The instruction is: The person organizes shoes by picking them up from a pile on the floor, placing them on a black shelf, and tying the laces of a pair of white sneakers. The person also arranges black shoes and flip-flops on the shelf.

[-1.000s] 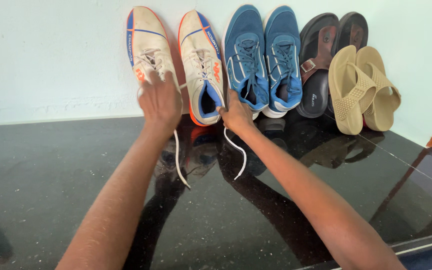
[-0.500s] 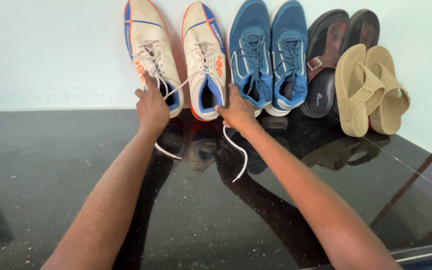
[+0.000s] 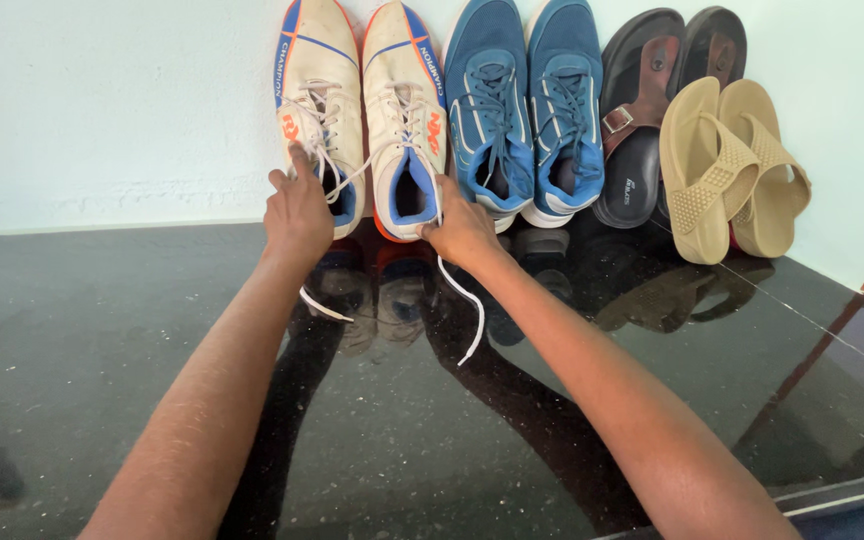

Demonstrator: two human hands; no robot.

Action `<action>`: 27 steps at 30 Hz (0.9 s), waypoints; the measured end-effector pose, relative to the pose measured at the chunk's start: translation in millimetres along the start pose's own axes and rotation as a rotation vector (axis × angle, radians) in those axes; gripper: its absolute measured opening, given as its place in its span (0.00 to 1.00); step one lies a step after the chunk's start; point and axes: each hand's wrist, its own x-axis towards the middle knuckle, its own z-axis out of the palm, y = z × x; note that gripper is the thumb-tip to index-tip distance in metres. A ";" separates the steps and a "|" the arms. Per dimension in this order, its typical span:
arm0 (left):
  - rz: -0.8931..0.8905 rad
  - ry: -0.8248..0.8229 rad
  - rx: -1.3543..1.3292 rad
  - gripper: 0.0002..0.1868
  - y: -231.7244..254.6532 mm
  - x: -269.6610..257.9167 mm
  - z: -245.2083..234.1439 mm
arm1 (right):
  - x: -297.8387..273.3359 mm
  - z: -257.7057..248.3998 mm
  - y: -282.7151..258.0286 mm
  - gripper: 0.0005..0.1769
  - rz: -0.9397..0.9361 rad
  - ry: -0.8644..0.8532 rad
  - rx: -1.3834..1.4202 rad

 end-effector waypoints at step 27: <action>0.080 -0.113 0.108 0.38 84.4 83.9 -95.9 | 51.6 -79.1 -34.6 0.18 -0.093 0.168 -0.127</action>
